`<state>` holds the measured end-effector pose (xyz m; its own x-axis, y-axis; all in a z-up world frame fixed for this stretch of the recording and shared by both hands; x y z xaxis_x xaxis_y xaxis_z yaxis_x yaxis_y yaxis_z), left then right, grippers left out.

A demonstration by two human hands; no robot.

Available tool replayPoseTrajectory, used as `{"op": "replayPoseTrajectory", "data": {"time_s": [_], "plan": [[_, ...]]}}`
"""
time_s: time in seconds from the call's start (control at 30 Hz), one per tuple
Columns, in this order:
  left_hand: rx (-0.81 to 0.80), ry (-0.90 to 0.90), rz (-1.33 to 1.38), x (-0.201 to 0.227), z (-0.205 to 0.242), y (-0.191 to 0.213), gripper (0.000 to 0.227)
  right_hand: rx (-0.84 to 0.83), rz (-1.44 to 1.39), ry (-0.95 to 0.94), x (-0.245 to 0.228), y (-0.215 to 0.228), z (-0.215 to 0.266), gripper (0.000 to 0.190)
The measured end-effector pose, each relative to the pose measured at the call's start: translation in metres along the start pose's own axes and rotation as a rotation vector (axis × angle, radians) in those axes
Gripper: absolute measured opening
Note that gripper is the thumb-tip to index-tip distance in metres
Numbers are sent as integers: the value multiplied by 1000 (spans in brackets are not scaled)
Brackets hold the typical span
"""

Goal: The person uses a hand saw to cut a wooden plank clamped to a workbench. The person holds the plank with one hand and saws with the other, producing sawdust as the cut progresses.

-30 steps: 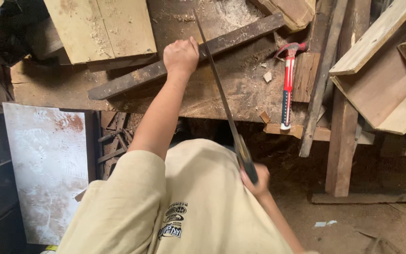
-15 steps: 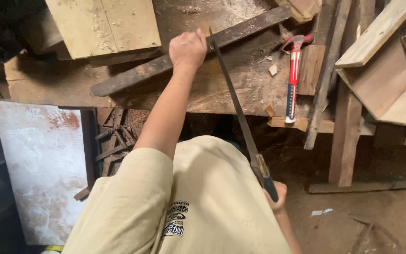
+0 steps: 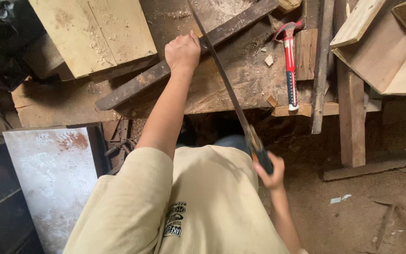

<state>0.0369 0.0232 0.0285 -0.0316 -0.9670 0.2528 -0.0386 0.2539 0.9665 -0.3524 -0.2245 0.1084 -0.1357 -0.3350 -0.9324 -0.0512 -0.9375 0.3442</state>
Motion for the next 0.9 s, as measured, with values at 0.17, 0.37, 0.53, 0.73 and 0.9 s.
{"op": "replayPoseTrajectory", "data": {"time_s": [0.17, 0.37, 0.53, 0.73, 0.9], "plan": [[70, -15, 46, 6, 3, 4, 56, -3, 7, -87, 16, 28, 28, 23], [49, -1, -22, 4, -3, 1, 56, -65, 178, 9, -11, 0, -71, 20], [-321, 144, -23, -2, -6, -17, 70, -96, 5, 13, -8, -4, -91, 17], [266, -71, -54, 8, 9, -2, 54, -216, 35, 74, 20, 72, 6, 23], [74, -25, -53, 3, 6, -12, 56, -146, -36, 150, 6, 51, -20, 20]]}}
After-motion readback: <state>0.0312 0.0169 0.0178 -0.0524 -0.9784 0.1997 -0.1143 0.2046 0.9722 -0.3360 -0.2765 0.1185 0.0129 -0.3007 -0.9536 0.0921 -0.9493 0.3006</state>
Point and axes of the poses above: each hand's wrist, its own z-axis away from the middle knuckle, its own y-axis out of the back of the hand, x = y × z, the point moved 4 cm from there along -z, towards the middle knuckle, and after that the axes turned 2 degrees about -y, right-handed, at the moved point
